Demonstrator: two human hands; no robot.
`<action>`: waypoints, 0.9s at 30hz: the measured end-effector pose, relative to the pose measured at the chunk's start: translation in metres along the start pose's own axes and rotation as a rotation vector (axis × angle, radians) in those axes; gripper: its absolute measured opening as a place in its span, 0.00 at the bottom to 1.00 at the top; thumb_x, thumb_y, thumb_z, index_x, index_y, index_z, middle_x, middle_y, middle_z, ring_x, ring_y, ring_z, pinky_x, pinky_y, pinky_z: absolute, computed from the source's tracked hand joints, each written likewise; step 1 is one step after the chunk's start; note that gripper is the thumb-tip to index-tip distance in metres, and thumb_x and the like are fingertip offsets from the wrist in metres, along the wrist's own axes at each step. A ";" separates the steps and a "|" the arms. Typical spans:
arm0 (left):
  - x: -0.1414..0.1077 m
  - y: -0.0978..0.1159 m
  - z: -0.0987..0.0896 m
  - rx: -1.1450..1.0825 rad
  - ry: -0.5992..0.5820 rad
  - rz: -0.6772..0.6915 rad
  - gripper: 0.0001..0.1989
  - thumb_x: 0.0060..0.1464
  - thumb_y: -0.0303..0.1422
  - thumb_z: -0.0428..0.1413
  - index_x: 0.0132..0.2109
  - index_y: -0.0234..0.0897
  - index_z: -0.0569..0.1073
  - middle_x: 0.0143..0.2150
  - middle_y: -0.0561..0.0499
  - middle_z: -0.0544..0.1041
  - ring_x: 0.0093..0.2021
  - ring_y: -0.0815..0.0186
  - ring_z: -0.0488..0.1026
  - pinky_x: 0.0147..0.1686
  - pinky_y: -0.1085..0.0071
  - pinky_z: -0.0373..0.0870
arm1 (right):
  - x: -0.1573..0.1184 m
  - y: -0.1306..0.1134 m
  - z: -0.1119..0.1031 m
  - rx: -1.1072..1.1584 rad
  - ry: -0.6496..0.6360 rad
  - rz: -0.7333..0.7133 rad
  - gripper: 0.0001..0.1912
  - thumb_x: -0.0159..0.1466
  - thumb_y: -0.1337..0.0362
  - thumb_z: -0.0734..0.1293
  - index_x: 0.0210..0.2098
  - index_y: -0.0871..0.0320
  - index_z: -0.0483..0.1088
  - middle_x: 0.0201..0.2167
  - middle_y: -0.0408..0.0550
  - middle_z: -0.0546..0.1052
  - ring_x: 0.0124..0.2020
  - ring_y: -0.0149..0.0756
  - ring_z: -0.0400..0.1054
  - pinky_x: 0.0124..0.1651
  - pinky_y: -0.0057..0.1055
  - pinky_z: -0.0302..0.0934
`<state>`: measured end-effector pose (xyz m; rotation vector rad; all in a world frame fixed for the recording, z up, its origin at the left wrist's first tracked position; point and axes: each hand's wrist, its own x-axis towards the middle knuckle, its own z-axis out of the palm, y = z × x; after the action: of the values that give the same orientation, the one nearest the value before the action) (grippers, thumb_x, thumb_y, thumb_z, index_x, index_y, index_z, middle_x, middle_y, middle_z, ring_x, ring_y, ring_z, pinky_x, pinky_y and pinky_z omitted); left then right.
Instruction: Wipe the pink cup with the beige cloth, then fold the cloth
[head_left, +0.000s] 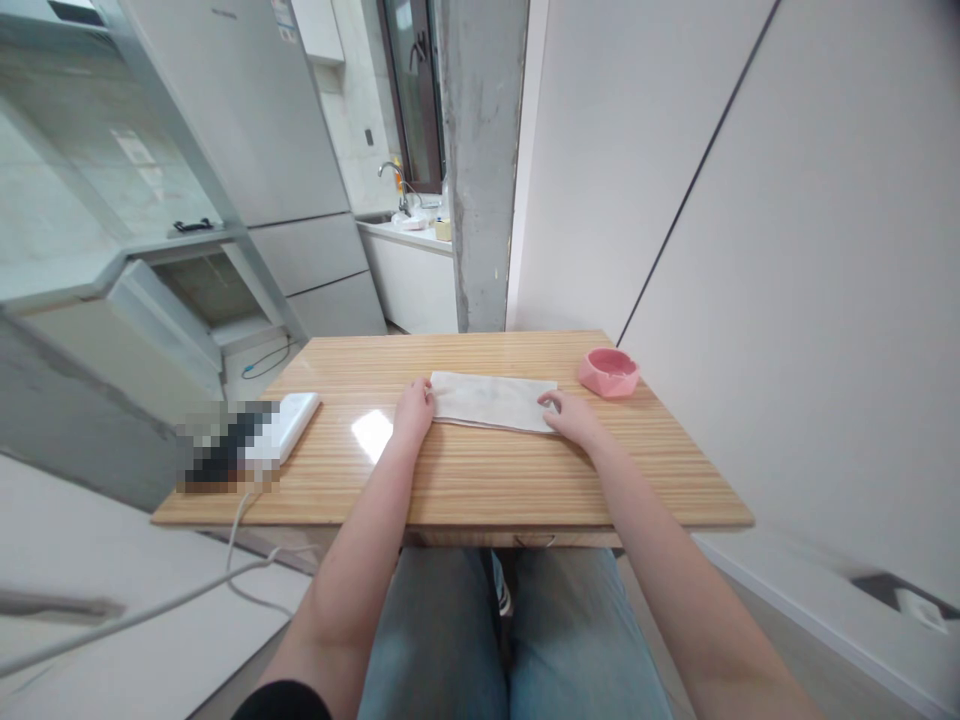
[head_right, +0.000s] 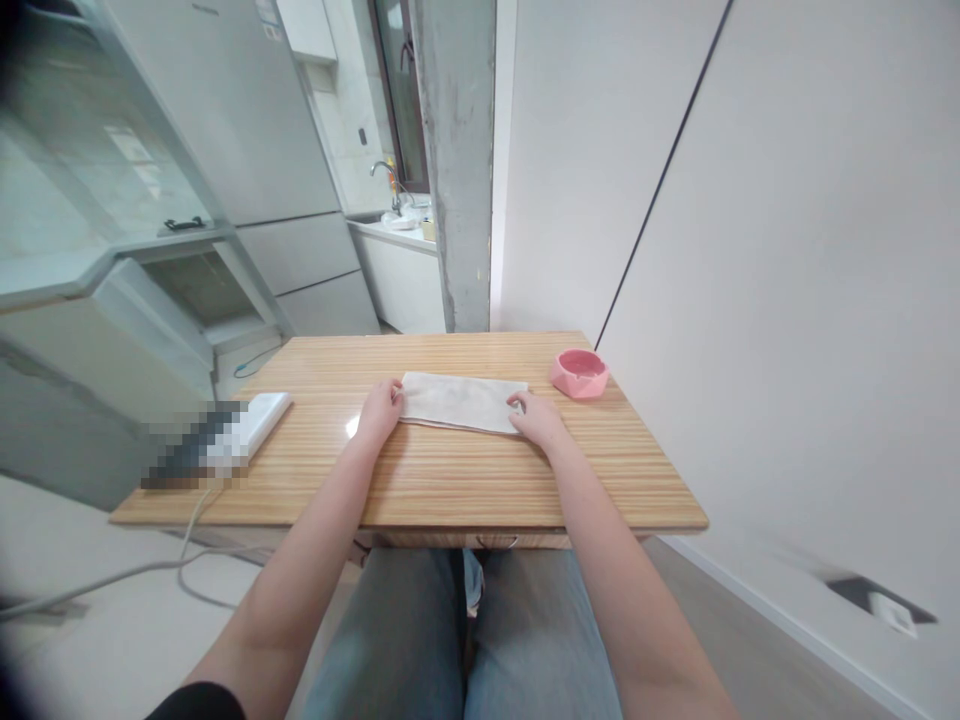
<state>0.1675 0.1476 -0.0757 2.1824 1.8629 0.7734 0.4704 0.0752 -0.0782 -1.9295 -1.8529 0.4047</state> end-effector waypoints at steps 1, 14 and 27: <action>-0.001 0.001 0.000 0.024 -0.004 -0.006 0.14 0.56 0.25 0.47 0.48 0.35 0.69 0.43 0.43 0.73 0.45 0.61 0.71 0.46 0.67 0.66 | -0.001 -0.001 -0.001 -0.020 -0.005 0.006 0.19 0.53 0.68 0.63 0.45 0.57 0.72 0.28 0.44 0.73 0.31 0.35 0.65 0.38 0.30 0.55; -0.013 0.018 -0.005 0.398 -0.097 -0.168 0.30 0.54 0.53 0.46 0.43 0.28 0.75 0.44 0.32 0.76 0.47 0.45 0.72 0.45 0.56 0.65 | -0.003 -0.017 0.028 -0.299 0.067 -0.078 0.33 0.65 0.48 0.56 0.62 0.62 0.58 0.66 0.59 0.55 0.67 0.50 0.45 0.65 0.47 0.37; 0.005 -0.010 -0.016 -0.207 0.261 -0.265 0.04 0.52 0.33 0.51 0.32 0.38 0.66 0.27 0.51 0.70 0.32 0.63 0.69 0.33 0.69 0.61 | -0.005 -0.021 0.025 -0.259 -0.010 -0.078 0.34 0.64 0.47 0.56 0.62 0.61 0.57 0.66 0.57 0.55 0.67 0.50 0.44 0.66 0.55 0.34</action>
<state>0.1515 0.1512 -0.0653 1.7353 2.0291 1.1790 0.4397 0.0731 -0.0905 -2.0109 -2.0653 0.1554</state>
